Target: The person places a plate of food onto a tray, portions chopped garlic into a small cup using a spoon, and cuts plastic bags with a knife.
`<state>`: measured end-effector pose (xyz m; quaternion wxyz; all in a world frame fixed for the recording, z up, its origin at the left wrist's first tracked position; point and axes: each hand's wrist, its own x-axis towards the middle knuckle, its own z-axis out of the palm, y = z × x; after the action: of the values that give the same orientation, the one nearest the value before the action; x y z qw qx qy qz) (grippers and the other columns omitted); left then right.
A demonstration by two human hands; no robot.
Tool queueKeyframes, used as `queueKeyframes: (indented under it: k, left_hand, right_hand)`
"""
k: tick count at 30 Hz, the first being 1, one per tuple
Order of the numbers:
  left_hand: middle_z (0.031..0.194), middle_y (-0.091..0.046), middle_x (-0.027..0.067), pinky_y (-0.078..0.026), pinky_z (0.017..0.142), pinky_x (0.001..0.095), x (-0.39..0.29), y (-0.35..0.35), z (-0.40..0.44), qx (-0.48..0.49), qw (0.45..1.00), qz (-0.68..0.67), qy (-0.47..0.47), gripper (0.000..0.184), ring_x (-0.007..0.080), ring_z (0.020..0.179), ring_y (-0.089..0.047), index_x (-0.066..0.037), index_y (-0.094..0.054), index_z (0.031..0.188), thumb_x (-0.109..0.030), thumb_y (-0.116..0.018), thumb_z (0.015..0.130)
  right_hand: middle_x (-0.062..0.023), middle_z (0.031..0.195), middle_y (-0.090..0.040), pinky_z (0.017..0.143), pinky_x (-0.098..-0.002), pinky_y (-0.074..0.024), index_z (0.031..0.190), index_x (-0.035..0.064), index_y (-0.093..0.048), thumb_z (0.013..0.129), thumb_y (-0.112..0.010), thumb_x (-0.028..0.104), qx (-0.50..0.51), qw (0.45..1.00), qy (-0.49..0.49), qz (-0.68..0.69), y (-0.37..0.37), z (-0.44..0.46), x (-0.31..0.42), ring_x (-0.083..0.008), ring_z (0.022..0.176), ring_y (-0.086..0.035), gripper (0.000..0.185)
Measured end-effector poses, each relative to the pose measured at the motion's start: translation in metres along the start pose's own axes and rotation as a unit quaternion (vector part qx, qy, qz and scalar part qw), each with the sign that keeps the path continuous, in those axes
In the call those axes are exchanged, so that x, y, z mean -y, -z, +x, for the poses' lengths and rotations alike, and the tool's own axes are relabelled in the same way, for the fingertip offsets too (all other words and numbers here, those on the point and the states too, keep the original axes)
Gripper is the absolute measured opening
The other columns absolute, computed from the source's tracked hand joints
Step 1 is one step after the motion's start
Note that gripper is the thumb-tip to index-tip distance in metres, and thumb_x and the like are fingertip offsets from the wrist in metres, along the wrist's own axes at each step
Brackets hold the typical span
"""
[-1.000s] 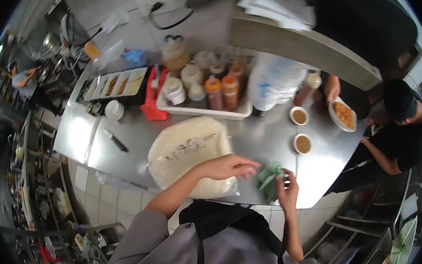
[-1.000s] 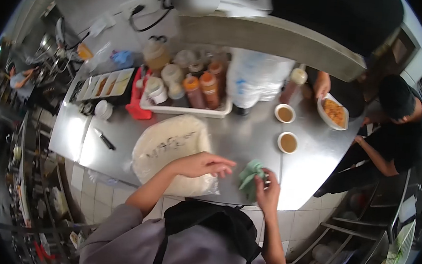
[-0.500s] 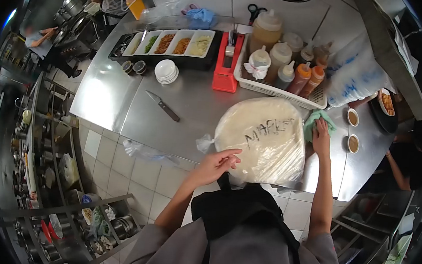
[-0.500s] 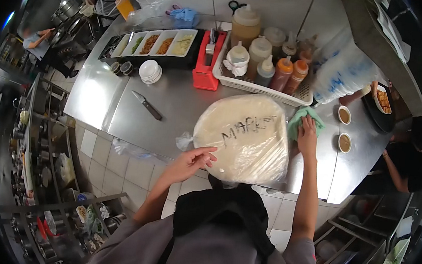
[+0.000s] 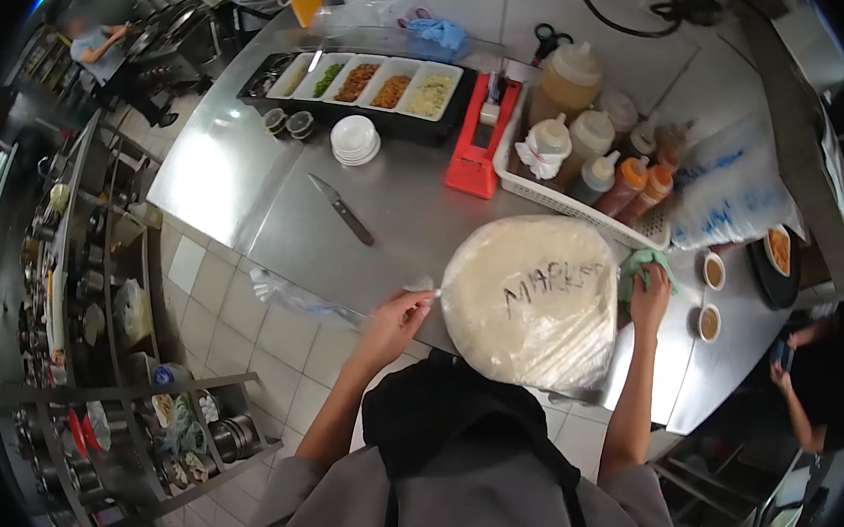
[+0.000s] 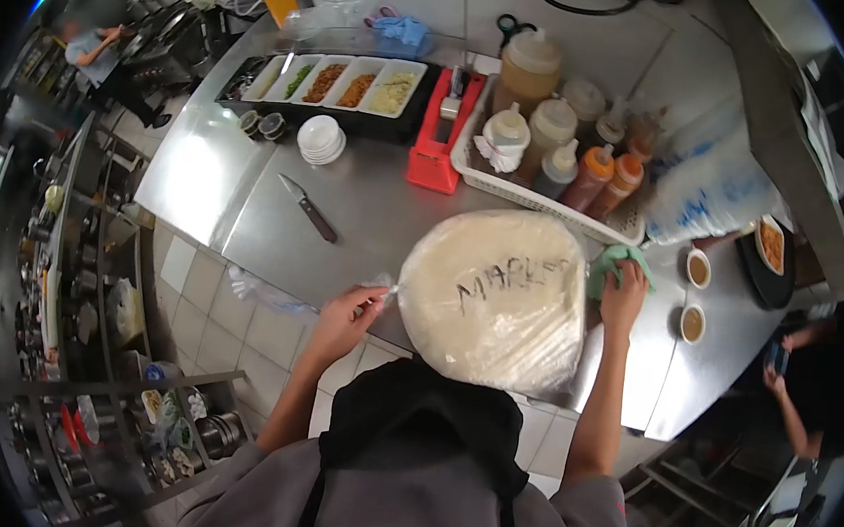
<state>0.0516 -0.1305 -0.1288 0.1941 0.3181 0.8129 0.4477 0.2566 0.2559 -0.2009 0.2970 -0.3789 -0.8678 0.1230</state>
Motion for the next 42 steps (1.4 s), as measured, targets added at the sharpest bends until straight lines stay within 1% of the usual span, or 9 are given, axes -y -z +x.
queueKeyframes:
  k: [11,15,20,25,29,34,36,38,42]
  left_hand:
    - [0.089,-0.062,0.0118,-0.047,0.065,0.0343,0.038,0.063,0.075,-0.057,0.992,0.073,-0.09,0.02,0.0261,0.071,-0.06,-0.007,-0.063,0.105,-0.015,-0.055,0.088]
    - [0.086,-0.061,0.0119,-0.047,0.064,0.0313,0.051,0.097,0.095,0.046,0.996,0.028,-0.07,0.021,0.024,0.069,-0.059,-0.007,-0.063,0.106,-0.014,-0.055,0.089]
    - [0.08,-0.062,0.0101,-0.045,0.061,0.0267,0.086,0.134,0.104,0.124,0.99,-0.011,-0.065,0.022,0.017,0.065,-0.057,-0.007,-0.063,0.108,-0.015,-0.056,0.089]
    - [0.079,-0.063,0.0095,-0.044,0.06,0.026,0.095,0.148,0.104,0.193,0.978,-0.056,-0.053,0.023,0.015,0.063,-0.056,-0.007,-0.063,0.108,-0.018,-0.056,0.09]
    - [0.086,-0.063,0.009,-0.046,0.062,0.0275,0.083,0.14,0.111,0.256,0.961,-0.022,-0.103,0.023,0.0181,0.064,-0.058,-0.01,-0.063,0.109,-0.02,-0.056,0.09]
    - [0.089,-0.063,0.0081,-0.049,0.061,0.0302,0.065,0.109,0.107,0.161,0.962,0.017,-0.22,0.019,0.0232,0.068,-0.061,-0.009,-0.064,0.103,-0.018,-0.058,0.088]
    - [0.107,-0.059,0.0104,-0.045,0.079,0.0374,0.06,0.109,0.106,0.132,0.966,0.094,-0.203,0.023,0.0282,0.095,-0.057,-0.01,-0.062,0.107,-0.017,-0.06,0.085]
    - [0.118,-0.054,0.0118,-0.04,0.09,0.0428,0.079,0.102,0.112,0.046,0.943,0.213,-0.25,0.028,0.031,0.11,-0.051,-0.011,-0.06,0.111,-0.018,-0.06,0.084]
    - [0.128,-0.047,0.012,-0.03,0.099,0.0479,0.11,0.105,0.112,0.013,0.967,0.208,-0.143,0.033,0.033,0.123,-0.039,-0.012,-0.057,0.116,-0.019,-0.061,0.083]
  right_hand:
    - [-0.0176,0.106,-0.059,0.088,-0.0428,-0.0412,0.095,0.0022,-0.062,0.071,-0.063,0.0,0.003,0.999,-0.044,-0.007,0.0,-0.006,0.007,-0.038,0.1,-0.053,0.024]
    - [-0.0172,0.098,-0.059,0.083,-0.0423,-0.0435,0.092,0.0016,-0.061,0.071,-0.058,-0.003,-0.054,0.99,-0.124,-0.045,-0.011,-0.002,0.024,-0.0377,0.092,-0.055,0.022]
    - [-0.0158,0.095,-0.059,0.079,-0.0374,-0.0465,0.09,0.0011,-0.06,0.07,-0.059,-0.004,-0.136,0.98,-0.133,0.056,0.035,0.017,0.159,-0.0343,0.09,-0.057,0.02]
    - [-0.0136,0.105,-0.059,0.071,-0.0342,-0.05,0.105,0.0046,-0.062,0.079,-0.063,0.004,-0.004,0.986,-0.018,0.163,0.027,0.039,0.269,-0.0246,0.09,-0.061,0.026]
    - [-0.0199,0.112,-0.056,0.076,-0.0365,-0.0493,0.113,0.0017,-0.058,0.084,-0.059,0.011,-0.138,0.958,-0.175,0.181,0.041,0.121,0.224,-0.0274,0.097,-0.059,0.03]
    - [-0.0216,0.115,-0.055,0.089,-0.0448,-0.0424,0.11,-0.0033,-0.058,0.086,-0.05,0.012,-0.479,0.849,-0.1,-0.201,0.051,0.277,0.08,-0.0343,0.111,-0.051,0.03]
    - [-0.0216,0.11,-0.057,0.085,-0.0431,-0.0449,0.103,-0.0001,-0.061,0.085,-0.05,0.015,-0.144,0.742,-0.146,-0.638,0.079,0.304,0.045,-0.0346,0.106,-0.054,0.027]
    - [-0.0188,0.094,-0.063,0.073,-0.0412,-0.0504,0.086,0.0045,-0.065,0.086,-0.047,0.021,-0.24,0.856,-0.147,-0.433,0.089,0.334,-0.026,-0.032,0.088,-0.062,0.024]
    - [-0.0163,0.101,-0.065,0.078,-0.0422,-0.0514,0.091,0.0077,-0.069,0.089,-0.044,0.038,-0.189,0.857,-0.206,-0.432,0.098,0.366,-0.071,-0.0307,0.093,-0.063,0.039]
